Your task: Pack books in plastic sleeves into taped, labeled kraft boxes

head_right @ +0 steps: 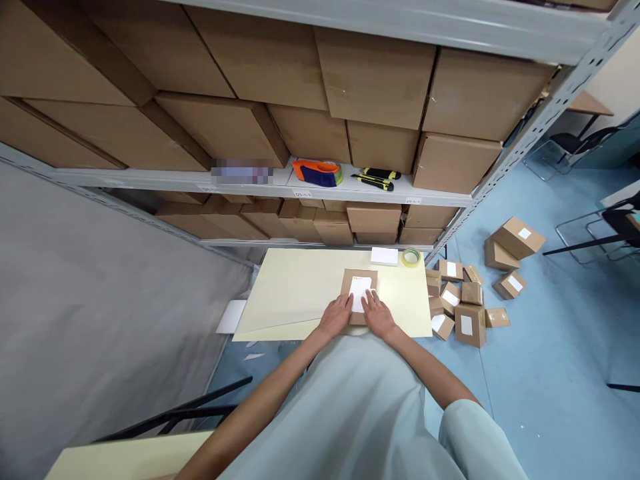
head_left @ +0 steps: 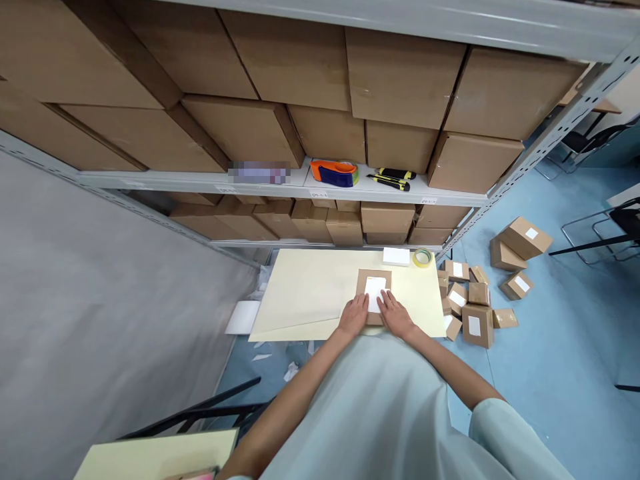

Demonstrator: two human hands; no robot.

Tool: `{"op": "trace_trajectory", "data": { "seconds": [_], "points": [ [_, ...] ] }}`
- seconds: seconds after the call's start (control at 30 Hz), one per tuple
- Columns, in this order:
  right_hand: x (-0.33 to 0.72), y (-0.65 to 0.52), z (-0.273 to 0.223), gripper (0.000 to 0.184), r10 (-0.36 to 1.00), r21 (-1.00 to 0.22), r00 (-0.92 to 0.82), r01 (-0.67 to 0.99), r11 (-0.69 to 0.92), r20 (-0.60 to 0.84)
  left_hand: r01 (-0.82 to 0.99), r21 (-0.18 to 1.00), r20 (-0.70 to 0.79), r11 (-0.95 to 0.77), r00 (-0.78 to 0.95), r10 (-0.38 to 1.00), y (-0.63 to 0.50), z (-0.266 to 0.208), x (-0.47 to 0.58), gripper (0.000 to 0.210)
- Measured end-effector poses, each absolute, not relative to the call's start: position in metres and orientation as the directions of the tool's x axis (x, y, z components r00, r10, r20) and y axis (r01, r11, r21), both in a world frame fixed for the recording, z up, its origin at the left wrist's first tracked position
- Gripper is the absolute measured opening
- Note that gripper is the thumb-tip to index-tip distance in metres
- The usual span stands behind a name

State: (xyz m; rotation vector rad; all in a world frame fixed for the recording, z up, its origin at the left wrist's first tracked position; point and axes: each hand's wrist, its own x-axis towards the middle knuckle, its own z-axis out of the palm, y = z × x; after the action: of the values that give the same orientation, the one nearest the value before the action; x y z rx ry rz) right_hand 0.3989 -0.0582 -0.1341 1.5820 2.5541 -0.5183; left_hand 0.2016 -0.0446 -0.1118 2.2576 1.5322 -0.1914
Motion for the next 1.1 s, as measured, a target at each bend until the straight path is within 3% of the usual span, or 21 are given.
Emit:
{"op": "trace_trajectory", "data": {
  "seconds": [0.13, 0.23, 0.3, 0.37, 0.47, 0.6, 1.1],
  "points": [
    [0.415, -0.078, -0.104, 0.051, 0.829, -0.39, -0.507, 0.831, 0.397, -0.235, 0.825, 0.477, -0.272, -0.304, 0.467, 0.841, -0.07, -0.102, 0.183, 0.038],
    [0.413, -0.083, -0.063, 0.059, 0.85, -0.43, -0.526, 0.777, 0.46, -0.04, 0.663, 0.738, -0.253, -0.126, 0.446, 0.858, -0.071, -0.075, 0.179, 0.033],
    [0.406, -0.084, -0.031, 0.065, 0.836, -0.422, -0.534, 0.733, 0.534, 0.131, 0.416, 0.909, -0.193, 0.012, 0.396, 0.898, -0.069, -0.043, 0.181, 0.041],
    [0.399, -0.085, 0.001, 0.072, 0.801, -0.409, -0.534, 0.69, 0.598, 0.27, 0.138, 0.985, -0.147, 0.101, 0.382, 0.913, -0.067, -0.003, 0.184, 0.046],
    [0.392, -0.085, 0.042, 0.08, 0.745, -0.403, -0.526, 0.628, 0.665, 0.41, -0.056, 0.985, -0.133, 0.161, 0.334, 0.933, -0.07, 0.056, 0.186, 0.043],
    [0.39, -0.082, 0.076, 0.086, 0.703, -0.399, -0.517, 0.584, 0.707, 0.488, -0.121, 0.983, -0.11, 0.141, 0.229, 0.967, -0.075, 0.104, 0.183, 0.039],
    [0.398, -0.073, 0.08, 0.093, 0.703, -0.404, -0.535, 0.577, 0.709, 0.47, -0.089, 0.993, -0.065, 0.08, 0.161, 0.985, -0.063, 0.122, 0.19, 0.041]
  ]
}}
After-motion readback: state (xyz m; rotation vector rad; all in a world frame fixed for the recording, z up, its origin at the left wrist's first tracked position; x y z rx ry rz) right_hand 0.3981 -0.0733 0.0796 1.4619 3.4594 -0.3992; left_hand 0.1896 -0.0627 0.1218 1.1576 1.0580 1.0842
